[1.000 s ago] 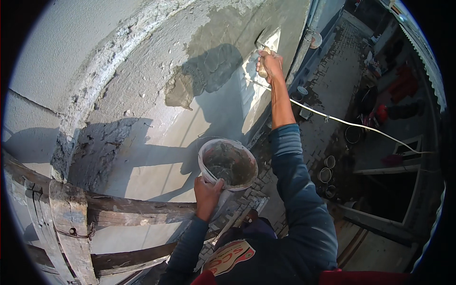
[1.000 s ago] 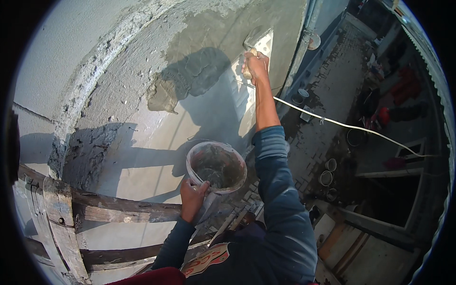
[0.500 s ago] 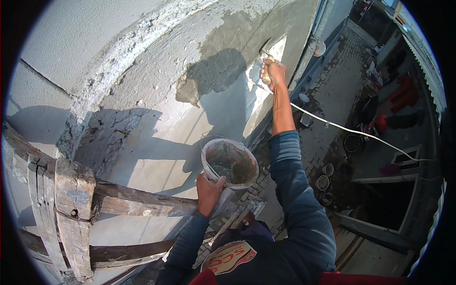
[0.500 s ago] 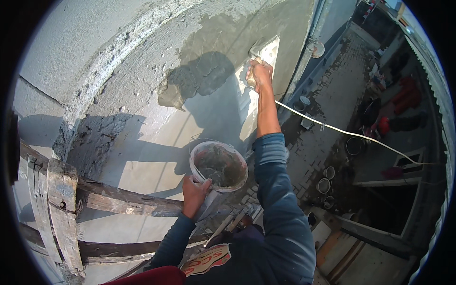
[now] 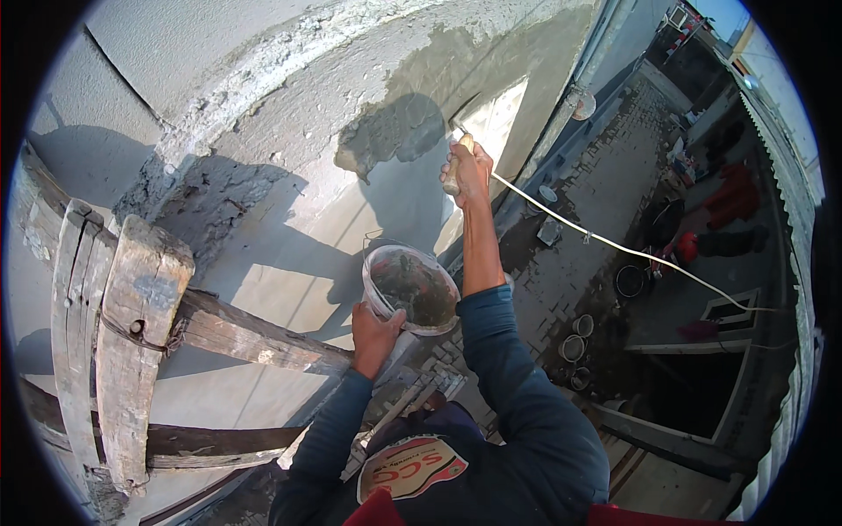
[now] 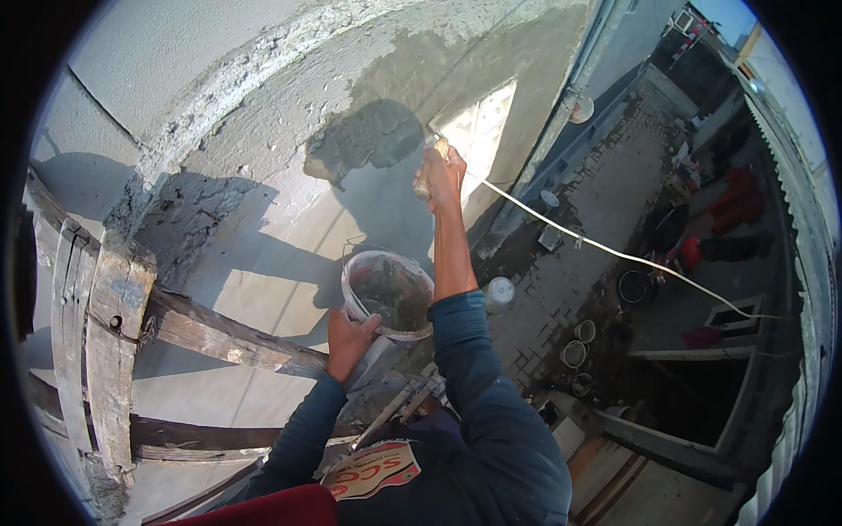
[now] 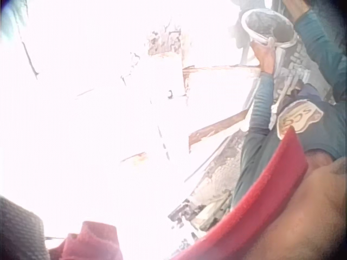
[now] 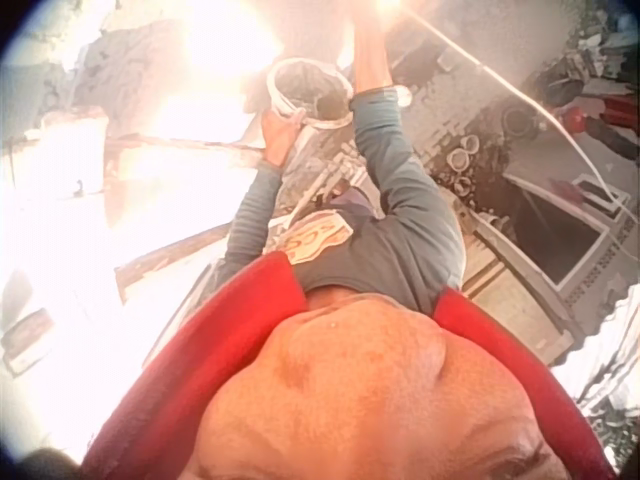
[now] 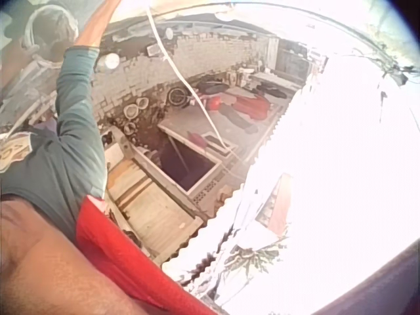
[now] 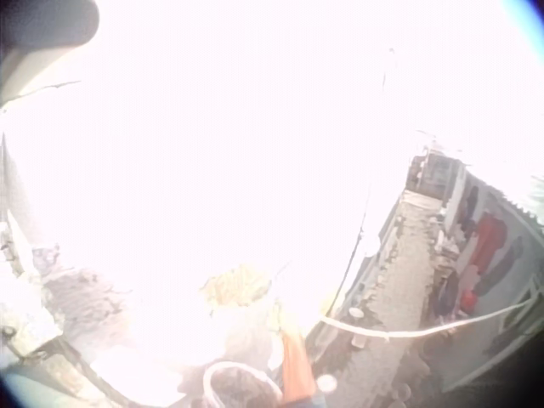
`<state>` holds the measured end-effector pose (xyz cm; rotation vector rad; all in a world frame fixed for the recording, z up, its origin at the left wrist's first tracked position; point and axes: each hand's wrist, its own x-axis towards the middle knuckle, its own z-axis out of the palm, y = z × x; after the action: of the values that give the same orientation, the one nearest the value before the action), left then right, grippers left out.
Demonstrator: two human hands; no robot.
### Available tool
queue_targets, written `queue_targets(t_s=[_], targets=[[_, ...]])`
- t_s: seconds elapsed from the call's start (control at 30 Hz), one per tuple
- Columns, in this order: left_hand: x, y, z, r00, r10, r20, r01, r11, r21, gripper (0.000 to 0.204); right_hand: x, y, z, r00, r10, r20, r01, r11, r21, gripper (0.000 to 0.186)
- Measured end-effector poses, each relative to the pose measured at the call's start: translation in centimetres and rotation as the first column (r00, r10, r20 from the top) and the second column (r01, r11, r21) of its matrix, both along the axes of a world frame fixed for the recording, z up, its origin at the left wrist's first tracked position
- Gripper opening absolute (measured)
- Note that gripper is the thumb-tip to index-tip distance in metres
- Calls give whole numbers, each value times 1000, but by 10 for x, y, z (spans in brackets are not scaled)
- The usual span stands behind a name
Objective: The person applies plaster to a wall using a trowel and a bucket. They scoop the plaster mixture from the bucket and spread it onto the wall surface in several layers.
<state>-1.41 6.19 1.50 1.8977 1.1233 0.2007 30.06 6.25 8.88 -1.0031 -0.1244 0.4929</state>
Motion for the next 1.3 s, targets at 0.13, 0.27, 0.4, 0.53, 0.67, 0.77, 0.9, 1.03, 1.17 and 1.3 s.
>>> queue_targets(t_s=[0.13,0.27,0.4,0.53,0.67,0.77,0.9,1.03,1.17,1.3], targets=[[-6,4,-20,985,7,174,-61,949,308,31,-52,-14,62,988,59,142,-64,997,31,17],[-5,5,0,998,3,70,-3,1000,1,59,-59,-35,55,987,85,135,-98,990,98,19],[-4,3,-11,991,-8,131,-2,997,75,59,-10,-35,5,1000,13,-3,-13,997,76,17],[4,-3,-18,997,-15,71,13,999,40,59,29,-17,6,1000,13,-12,-14,997,-80,15],[-1,6,-25,984,1,180,-53,957,284,27,-19,16,62,974,-26,225,74,976,-207,17],[-10,4,-24,979,10,203,-68,958,280,25,-55,-14,82,962,24,271,-5,997,-71,18],[1,2,-27,972,-21,236,-51,954,294,24,-19,-34,27,993,-26,119,32,998,-47,18],[4,-1,-35,978,-16,209,-54,944,326,25,16,-21,16,996,18,-90,-23,999,-46,15],[-1,7,-31,978,-20,209,-64,920,387,26,-19,-16,64,980,38,198,-19,995,-97,17],[-4,3,-19,975,1,221,-77,939,336,27,-19,-40,44,992,105,76,-114,987,114,17]])
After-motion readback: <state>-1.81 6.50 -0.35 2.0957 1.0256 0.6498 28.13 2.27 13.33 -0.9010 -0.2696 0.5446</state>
